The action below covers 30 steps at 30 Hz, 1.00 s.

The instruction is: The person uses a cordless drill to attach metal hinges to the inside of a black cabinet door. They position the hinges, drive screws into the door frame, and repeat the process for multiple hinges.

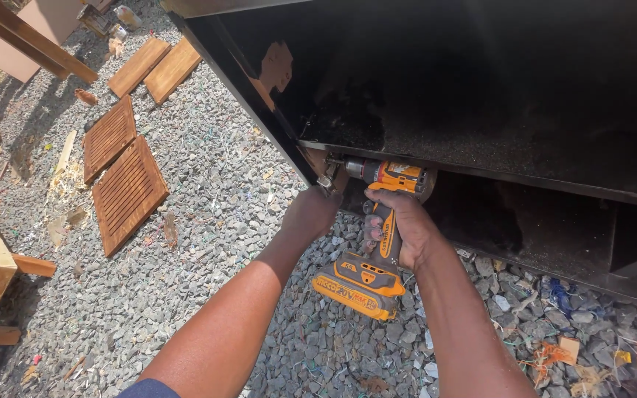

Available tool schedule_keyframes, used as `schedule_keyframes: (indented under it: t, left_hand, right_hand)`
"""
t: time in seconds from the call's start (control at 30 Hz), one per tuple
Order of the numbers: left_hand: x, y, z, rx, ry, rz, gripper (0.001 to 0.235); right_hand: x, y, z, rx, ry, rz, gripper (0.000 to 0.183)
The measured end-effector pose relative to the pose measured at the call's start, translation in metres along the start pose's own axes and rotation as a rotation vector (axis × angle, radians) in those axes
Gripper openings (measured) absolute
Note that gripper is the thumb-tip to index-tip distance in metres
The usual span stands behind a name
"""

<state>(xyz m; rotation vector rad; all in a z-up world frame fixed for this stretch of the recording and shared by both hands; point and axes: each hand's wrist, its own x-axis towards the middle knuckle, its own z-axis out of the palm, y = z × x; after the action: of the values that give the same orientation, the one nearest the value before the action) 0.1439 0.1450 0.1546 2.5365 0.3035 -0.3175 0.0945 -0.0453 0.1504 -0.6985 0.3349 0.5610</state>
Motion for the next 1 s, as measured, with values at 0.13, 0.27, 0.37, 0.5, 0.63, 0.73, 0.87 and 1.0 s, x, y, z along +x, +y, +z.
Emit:
schedule_keyframes:
  t: [0.13,0.27,0.37,0.5,0.63,0.73,0.87,1.0]
  left_hand:
    - [-0.023,0.021,0.016,-0.220,-0.036,-0.182,0.045]
    - [-0.076,0.060,-0.008,-0.062,0.217,0.073,0.040]
    - [-0.076,0.068,-0.023,0.290,0.313,0.241,0.031]
    - [-0.033,0.047,-0.035,0.743,0.307,0.422,0.036]
    - [-0.006,0.045,-0.030,0.824,0.332,0.459,0.027]
    - [-0.005,0.054,-0.031,0.835,0.359,0.462,0.017]
    - [-0.004,0.057,-0.032,0.944,0.380,0.518,0.017]
    - [-0.003,0.059,-0.031,0.954,0.393,0.513,0.017]
  right_hand:
    - [-0.003,0.001,-0.001,-0.004,-0.002,0.003,0.023]
    - [-0.006,0.000,-0.002,0.006,0.005,0.006,0.022]
    - [-0.008,-0.002,-0.003,0.005,0.010,0.006,0.022]
    - [-0.009,-0.001,-0.005,0.054,-0.010,-0.005,0.024]
    - [-0.007,0.001,-0.009,0.059,-0.002,-0.011,0.025]
    - [-0.012,-0.001,-0.008,0.045,-0.002,-0.015,0.025]
    - [-0.007,0.001,-0.010,0.049,0.002,-0.001,0.025]
    - [-0.002,0.005,-0.012,0.066,-0.012,0.006,0.024]
